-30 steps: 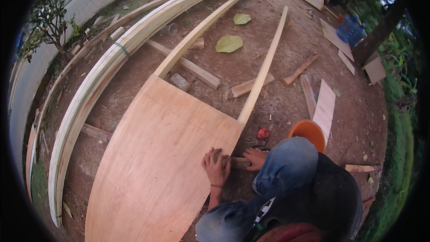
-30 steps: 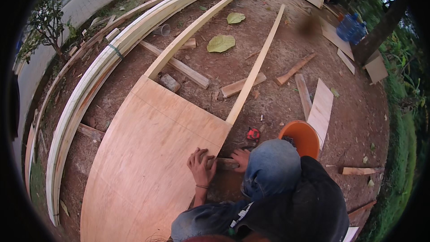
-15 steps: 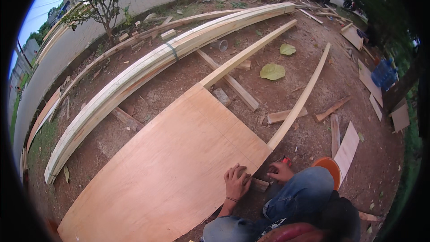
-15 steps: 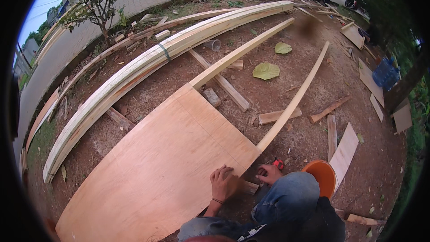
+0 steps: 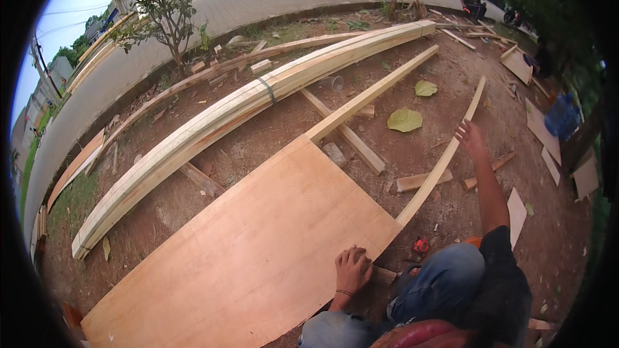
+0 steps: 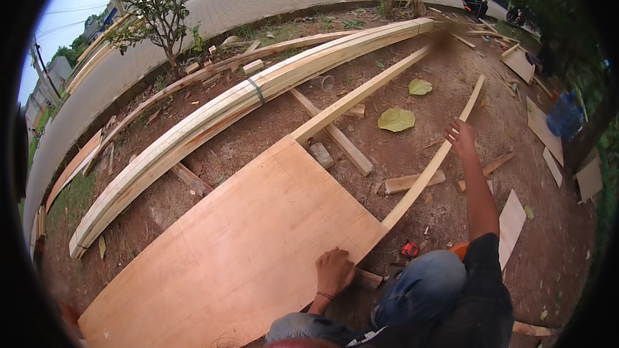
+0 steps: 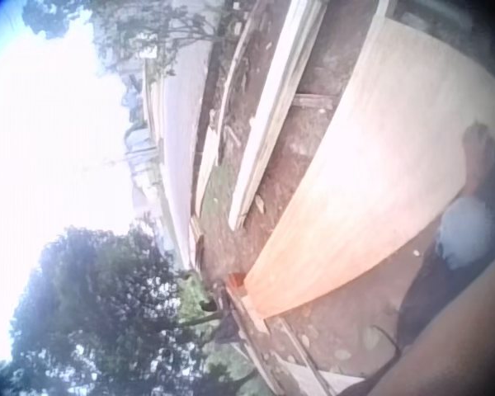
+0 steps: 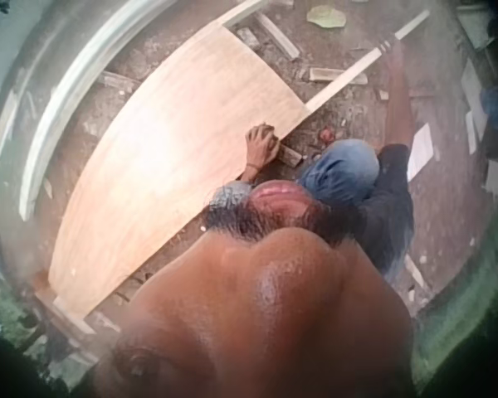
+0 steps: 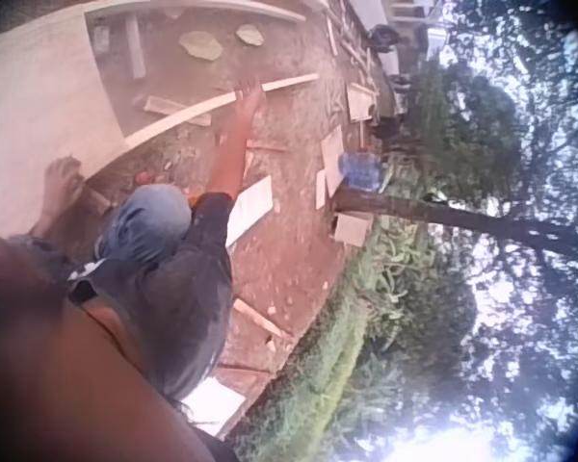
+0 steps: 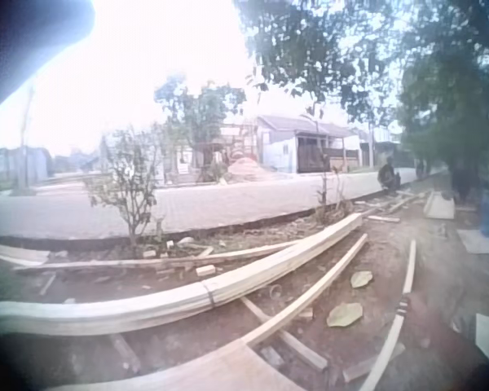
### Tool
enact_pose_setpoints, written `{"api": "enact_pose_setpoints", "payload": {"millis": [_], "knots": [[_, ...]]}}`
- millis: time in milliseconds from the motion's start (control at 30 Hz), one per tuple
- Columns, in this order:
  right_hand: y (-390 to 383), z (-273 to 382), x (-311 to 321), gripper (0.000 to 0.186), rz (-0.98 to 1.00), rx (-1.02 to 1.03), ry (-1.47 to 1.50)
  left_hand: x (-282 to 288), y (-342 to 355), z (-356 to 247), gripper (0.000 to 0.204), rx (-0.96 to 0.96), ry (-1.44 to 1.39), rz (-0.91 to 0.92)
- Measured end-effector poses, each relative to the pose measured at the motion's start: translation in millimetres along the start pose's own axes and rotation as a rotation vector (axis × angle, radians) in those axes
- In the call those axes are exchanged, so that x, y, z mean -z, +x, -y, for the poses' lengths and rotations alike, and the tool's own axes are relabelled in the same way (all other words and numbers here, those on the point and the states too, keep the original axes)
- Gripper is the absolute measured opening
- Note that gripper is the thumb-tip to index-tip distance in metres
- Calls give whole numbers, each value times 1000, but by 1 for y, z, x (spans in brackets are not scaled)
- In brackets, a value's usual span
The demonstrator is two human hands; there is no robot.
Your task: The person measures a large plywood sheet using a tape measure and marks it with a pencil. They then place a smaller piece of wood on the sheet and trace its outline.
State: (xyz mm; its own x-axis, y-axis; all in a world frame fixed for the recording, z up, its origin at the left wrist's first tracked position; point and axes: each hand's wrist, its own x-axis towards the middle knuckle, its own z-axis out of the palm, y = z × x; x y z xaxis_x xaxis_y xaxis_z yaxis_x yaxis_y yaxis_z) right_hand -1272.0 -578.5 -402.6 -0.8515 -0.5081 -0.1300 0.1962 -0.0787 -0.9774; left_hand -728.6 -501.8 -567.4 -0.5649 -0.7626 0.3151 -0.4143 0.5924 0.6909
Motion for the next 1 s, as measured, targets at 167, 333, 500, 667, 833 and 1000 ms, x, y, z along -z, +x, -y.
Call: {"api": "enact_pose_setpoints", "payload": {"millis": [167, 333, 500, 667, 833, 1000], "knots": [[-18, -87, 2, 71, 74, 243, -764, -2, 3, -6, 16, -38, -15, -5], [-141, -186, -38, 84, 547, 8, -1595, 5, -11, 21, 24, -87, 30, -9], [-152, -191, -27, 79, 469, 175, -1557, 4, -4, 10, 17, -82, 2, 4], [-142, -207, -6, 56, 466, 358, -1435, -4, -3, 7, 14, -77, 61, 19], [-148, -201, -18, 64, 474, 228, -1503, 1, -5, 10, 18, -66, 58, 32], [-161, -200, -34, 92, 207, 175, -1457, 2, -5, 12, 22, -66, 58, 29]]}}
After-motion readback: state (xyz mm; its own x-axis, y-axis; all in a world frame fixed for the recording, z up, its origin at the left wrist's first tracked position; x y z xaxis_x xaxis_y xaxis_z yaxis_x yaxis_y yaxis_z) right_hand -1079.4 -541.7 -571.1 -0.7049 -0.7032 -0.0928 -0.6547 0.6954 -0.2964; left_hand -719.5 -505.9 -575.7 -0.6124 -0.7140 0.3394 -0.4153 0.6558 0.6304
